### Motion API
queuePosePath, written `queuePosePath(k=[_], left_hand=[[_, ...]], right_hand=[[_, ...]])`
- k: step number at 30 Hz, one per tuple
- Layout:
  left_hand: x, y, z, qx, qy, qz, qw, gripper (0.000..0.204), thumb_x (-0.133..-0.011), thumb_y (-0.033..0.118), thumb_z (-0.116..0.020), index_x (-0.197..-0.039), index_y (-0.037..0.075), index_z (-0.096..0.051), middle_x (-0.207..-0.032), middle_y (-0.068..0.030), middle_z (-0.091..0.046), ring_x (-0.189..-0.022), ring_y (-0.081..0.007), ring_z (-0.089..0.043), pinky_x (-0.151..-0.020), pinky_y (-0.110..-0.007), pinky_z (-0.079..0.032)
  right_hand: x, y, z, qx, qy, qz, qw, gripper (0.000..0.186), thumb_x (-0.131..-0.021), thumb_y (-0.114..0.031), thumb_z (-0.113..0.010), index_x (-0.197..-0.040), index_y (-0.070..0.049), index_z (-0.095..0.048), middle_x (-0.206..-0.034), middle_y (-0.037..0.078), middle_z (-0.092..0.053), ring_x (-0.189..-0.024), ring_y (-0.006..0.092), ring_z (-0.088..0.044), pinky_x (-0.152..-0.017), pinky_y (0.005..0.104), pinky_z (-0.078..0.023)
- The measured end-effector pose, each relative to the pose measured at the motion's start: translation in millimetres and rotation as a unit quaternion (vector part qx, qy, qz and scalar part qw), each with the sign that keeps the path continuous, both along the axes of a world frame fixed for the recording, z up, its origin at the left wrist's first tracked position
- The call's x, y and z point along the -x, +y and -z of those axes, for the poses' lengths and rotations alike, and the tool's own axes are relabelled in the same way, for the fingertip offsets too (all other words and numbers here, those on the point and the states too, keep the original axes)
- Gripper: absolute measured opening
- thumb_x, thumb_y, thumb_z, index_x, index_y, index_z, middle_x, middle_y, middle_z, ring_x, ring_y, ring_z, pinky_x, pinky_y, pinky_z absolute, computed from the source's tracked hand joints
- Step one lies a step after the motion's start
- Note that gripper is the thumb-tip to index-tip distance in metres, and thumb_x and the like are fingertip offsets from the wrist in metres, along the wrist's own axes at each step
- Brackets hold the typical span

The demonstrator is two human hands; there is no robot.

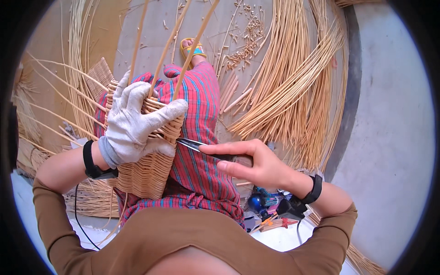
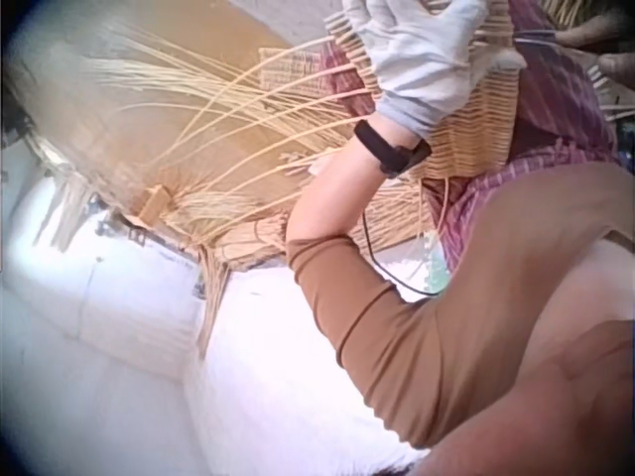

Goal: Weaving a small rectangular basket from thin wooden strips and trimming the edges with a knife.

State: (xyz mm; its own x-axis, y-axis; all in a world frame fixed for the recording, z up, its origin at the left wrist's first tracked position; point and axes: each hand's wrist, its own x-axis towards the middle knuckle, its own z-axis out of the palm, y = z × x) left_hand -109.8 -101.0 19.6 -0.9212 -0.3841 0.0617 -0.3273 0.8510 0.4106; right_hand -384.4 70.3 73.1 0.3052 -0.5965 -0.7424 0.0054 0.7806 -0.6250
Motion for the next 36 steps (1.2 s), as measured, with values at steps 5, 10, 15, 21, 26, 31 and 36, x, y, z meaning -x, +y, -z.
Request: queuePosePath(k=[5, 10, 15, 21, 26, 31, 36], left_hand=[[1.2, 2.1, 2.1, -0.015, 0.012, -0.009, 1.000, 0.095, -0.064, 0.076, -0.079, -0.149, 0.039, -0.064, -0.132, -0.0198, -0.050, -0.132, -0.0455, -0.051, -0.128, -0.067, -0.021], [-0.2, 2.5, 3.4, -0.002, 0.038, -0.007, 0.999, 0.096, -0.063, 0.074, -0.081, -0.150, 0.037, -0.065, -0.129, -0.0199, -0.052, -0.129, -0.0446, -0.053, -0.129, -0.066, -0.020], [2.0, 3.4, 4.0, -0.006, 0.041, -0.010, 0.999, 0.097, -0.062, 0.072, -0.083, -0.150, 0.035, -0.065, -0.127, -0.0198, -0.053, -0.129, -0.0432, -0.054, -0.129, -0.066, -0.019], [0.5, 9.1, 6.5, -0.003, 0.039, -0.017, 0.999, 0.101, -0.060, 0.066, -0.087, -0.152, 0.035, -0.062, -0.129, -0.0199, -0.052, -0.131, -0.0437, -0.052, -0.130, -0.065, -0.020], [0.9, 13.6, 2.1, 0.013, 0.036, -0.024, 0.999, 0.097, -0.063, 0.061, -0.089, -0.152, 0.034, -0.061, -0.132, -0.0206, -0.052, -0.131, -0.0445, -0.051, -0.129, -0.061, -0.024], [4.3, 18.6, -2.3, 0.041, 0.044, -0.018, 0.998, 0.098, -0.064, 0.056, -0.092, -0.153, 0.033, -0.061, -0.137, -0.0203, -0.052, -0.135, -0.0436, -0.051, -0.116, -0.057, -0.040], [-3.0, 16.0, 6.8, 0.014, 0.054, -0.044, 0.997, 0.101, -0.076, 0.063, -0.083, -0.159, 0.015, -0.053, -0.149, -0.0246, -0.052, -0.143, -0.0443, -0.047, -0.122, -0.058, -0.034]], right_hand=[[0.5, 15.5, 33.6, 0.416, 0.231, -0.148, 0.867, 0.047, -0.102, -0.018, -0.072, -0.148, -0.011, -0.068, -0.082, -0.002, -0.074, -0.061, 0.0024, -0.050, -0.057, 0.0261, -0.044], [-5.6, 16.1, 36.9, 0.199, 0.030, -0.003, 0.979, 0.053, -0.090, -0.012, -0.078, -0.141, -0.024, -0.074, -0.074, 0.008, -0.065, -0.058, 0.0208, -0.059, -0.056, 0.0312, -0.051], [-4.1, 14.3, 38.3, 0.393, 0.266, -0.182, 0.861, 0.052, -0.093, -0.012, -0.077, -0.144, -0.020, -0.072, -0.112, 0.014, -0.080, -0.078, 0.0202, -0.073, -0.074, 0.0297, -0.057], [-3.7, 4.9, 30.4, 0.310, 0.092, -0.109, 0.940, 0.052, -0.095, -0.009, -0.076, -0.146, -0.010, -0.068, -0.139, 0.013, -0.074, -0.119, 0.0153, -0.073, -0.102, 0.0313, -0.057], [-6.9, 11.1, 41.5, 0.361, 0.322, -0.281, 0.829, 0.053, -0.096, -0.014, -0.077, -0.148, -0.011, -0.067, -0.115, 0.009, -0.080, -0.089, 0.0091, -0.071, -0.080, 0.0294, -0.059], [1.0, 13.5, 30.6, -0.004, -0.195, -0.012, 0.981, 0.076, -0.105, -0.026, -0.072, -0.170, -0.014, -0.035, -0.065, -0.007, -0.043, -0.053, 0.0027, -0.037, -0.048, 0.0208, -0.028], [2.1, 19.5, 61.2, 0.034, -0.283, -0.004, 0.958, 0.067, -0.112, -0.042, -0.059, -0.171, -0.025, -0.033, -0.079, -0.008, -0.047, -0.071, 0.0027, -0.058, -0.057, 0.0174, -0.042]])
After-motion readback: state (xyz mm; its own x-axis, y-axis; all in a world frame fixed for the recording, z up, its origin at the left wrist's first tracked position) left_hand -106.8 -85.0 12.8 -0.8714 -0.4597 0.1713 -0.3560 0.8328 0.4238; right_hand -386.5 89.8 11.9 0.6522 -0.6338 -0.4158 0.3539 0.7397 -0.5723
